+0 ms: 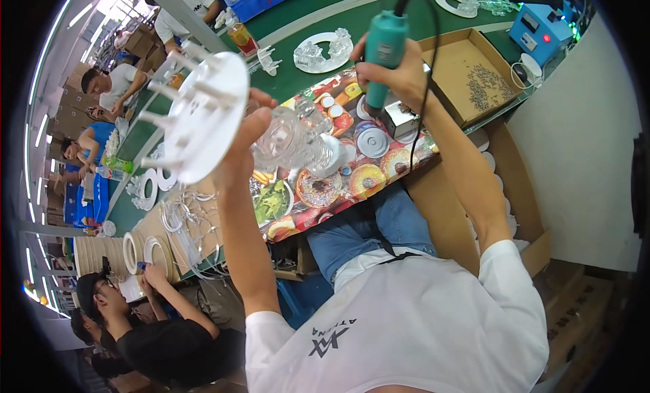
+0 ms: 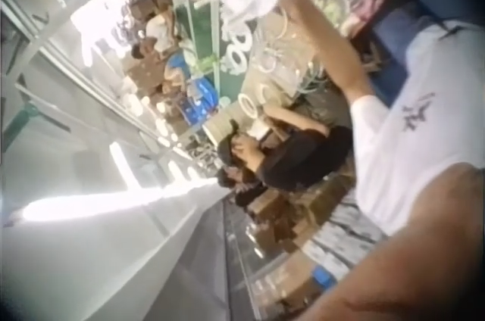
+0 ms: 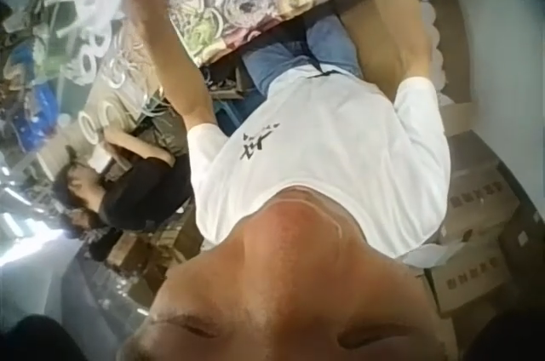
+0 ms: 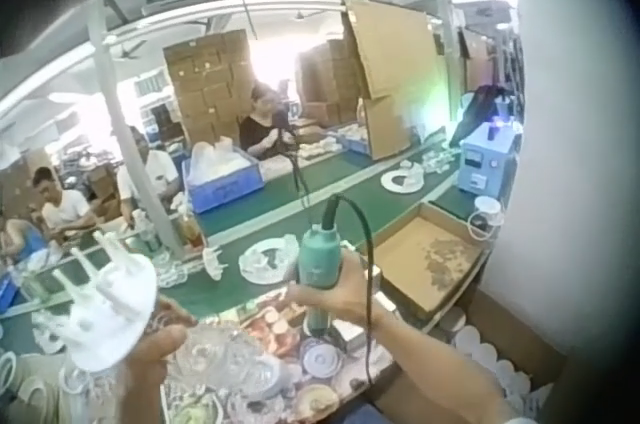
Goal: Assembling components of a light fixture using an electric screwdriver at a factory workstation.
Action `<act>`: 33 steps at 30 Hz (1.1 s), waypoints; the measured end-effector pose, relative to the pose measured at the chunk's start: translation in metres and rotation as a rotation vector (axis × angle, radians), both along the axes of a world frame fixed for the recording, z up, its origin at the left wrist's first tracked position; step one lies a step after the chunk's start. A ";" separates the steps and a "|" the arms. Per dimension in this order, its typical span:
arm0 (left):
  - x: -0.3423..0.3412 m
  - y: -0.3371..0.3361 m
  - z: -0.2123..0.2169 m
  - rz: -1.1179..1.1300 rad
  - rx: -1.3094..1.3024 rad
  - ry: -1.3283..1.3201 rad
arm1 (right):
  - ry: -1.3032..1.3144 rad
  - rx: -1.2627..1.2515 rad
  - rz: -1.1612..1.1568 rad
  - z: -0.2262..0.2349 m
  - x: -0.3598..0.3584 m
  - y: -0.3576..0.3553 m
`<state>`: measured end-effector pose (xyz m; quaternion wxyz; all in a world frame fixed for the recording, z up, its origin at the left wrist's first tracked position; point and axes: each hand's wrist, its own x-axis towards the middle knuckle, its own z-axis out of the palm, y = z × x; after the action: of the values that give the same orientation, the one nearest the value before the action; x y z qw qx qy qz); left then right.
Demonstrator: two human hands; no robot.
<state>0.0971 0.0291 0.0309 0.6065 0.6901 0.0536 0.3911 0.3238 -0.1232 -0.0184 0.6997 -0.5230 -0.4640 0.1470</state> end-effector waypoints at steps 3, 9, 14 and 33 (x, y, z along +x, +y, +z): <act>0.019 0.007 -0.024 0.020 0.074 0.071 | 0.047 -0.003 0.001 0.004 -0.006 -0.031; 0.042 0.026 -0.085 0.170 0.307 0.128 | -0.013 0.091 -0.112 0.001 0.002 -0.072; 0.043 0.030 -0.122 0.042 -0.106 -0.076 | -0.249 0.070 -0.382 -0.009 0.021 -0.072; 0.035 0.022 -0.140 -0.123 -0.655 -0.208 | -0.097 0.069 -0.415 -0.038 0.045 -0.045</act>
<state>0.1318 0.0513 -0.1089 0.8205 0.4172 0.0724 0.3839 0.3693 -0.1677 -0.0565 0.7092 -0.5895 -0.3844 -0.0416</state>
